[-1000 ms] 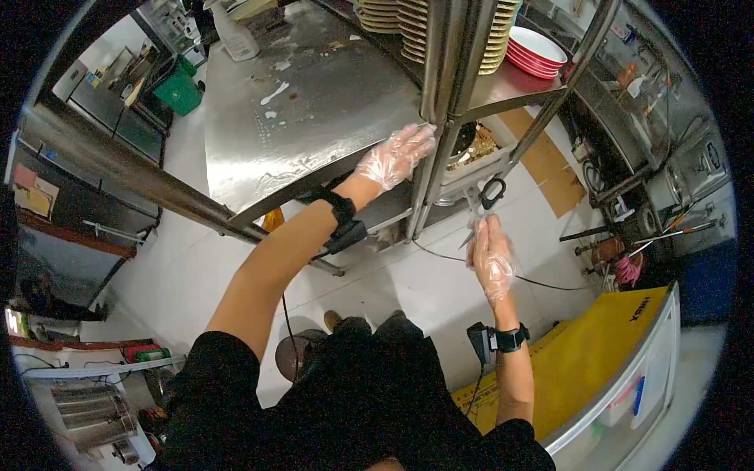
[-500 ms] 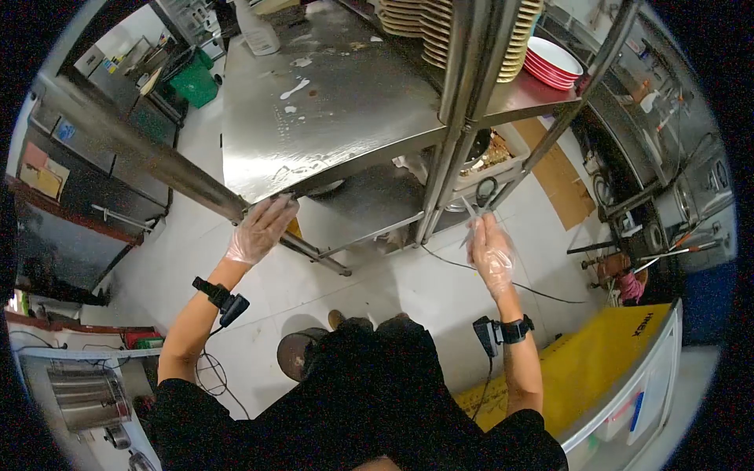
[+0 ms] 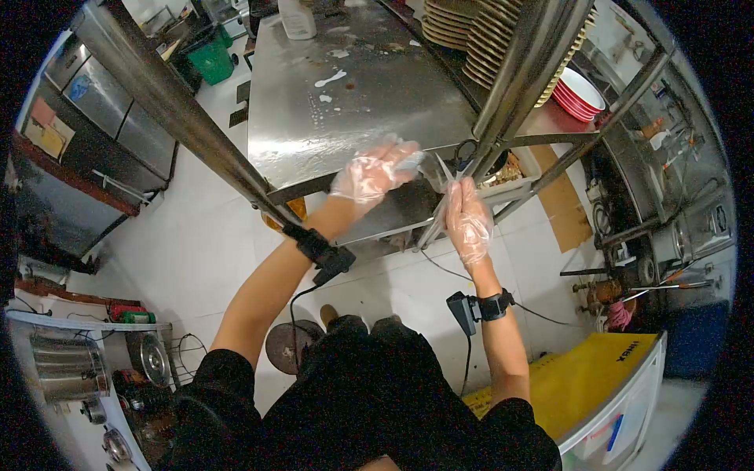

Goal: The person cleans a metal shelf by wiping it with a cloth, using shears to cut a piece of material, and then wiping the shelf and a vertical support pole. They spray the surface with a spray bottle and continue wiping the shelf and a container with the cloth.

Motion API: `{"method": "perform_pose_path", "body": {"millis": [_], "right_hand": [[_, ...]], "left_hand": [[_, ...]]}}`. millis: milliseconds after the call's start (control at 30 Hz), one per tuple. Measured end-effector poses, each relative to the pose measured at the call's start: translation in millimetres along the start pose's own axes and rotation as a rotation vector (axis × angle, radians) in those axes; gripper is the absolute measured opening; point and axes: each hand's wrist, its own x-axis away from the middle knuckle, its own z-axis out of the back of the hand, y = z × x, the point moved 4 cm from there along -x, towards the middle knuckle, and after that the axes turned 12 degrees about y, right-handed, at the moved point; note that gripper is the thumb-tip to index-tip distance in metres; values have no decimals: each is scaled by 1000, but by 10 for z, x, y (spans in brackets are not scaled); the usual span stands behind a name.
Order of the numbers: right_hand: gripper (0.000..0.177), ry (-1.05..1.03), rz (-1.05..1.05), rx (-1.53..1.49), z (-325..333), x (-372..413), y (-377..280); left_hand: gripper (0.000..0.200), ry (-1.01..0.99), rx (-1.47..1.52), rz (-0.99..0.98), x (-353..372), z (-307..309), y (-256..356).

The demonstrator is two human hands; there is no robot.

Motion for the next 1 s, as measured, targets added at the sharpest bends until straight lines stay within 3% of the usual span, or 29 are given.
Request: {"method": "perform_pose_path", "body": {"millis": [67, 133, 200, 267, 333, 467, 533, 667, 733, 767, 833, 867, 933, 1000], "right_hand": [[29, -62, -56, 0, 48, -19, -172], [29, -127, -117, 0, -5, -9, -149], [26, -67, 152, 141, -146, -47, -70], [24, -77, 171, 180, -226, -84, -160], [23, -2, 357, 305, -268, -119, -362], [22, -25, 442, 440, -371, -160, -561], [21, -27, 474, 451, -408, -173, -601], [20, 9, 488, 459, -449, -192, -592], [19, -40, 463, 512, -435, -172, -639], [19, -24, 482, 495, -437, -192, -639], [19, -7, 498, 484, -439, -193, -642], [19, -20, 492, 499, -447, -189, -640], [19, -41, 486, 517, -436, -185, -658], [19, -73, 486, 513, -436, -177, -717]], "left_hand": [[31, 101, 7, -67, 219, 175, -125], [32, 31, 36, 138, 454, 374, -252], [36, 12, -105, 23, 709, 491, -452], [41, 0, -247, -86, 815, 560, -398], [50, 11, -46, 502, 921, 693, -441], [53, 98, -12, 545, 1146, 779, -260], [45, 585, 1419, 791, 1282, 690, -145], [37, 702, 1306, 689, 1328, 718, -35], [38, 389, 599, 820, 1260, 842, 22], [38, 390, 603, 820, 1264, 808, 13], [35, 421, 989, 1025, 1288, 645, -15], [35, 421, 994, 1024, 1283, 625, 8], [36, 407, 1269, 1260, 1315, 536, 87], [36, 430, 1327, 1243, 1283, 540, 103]]}}
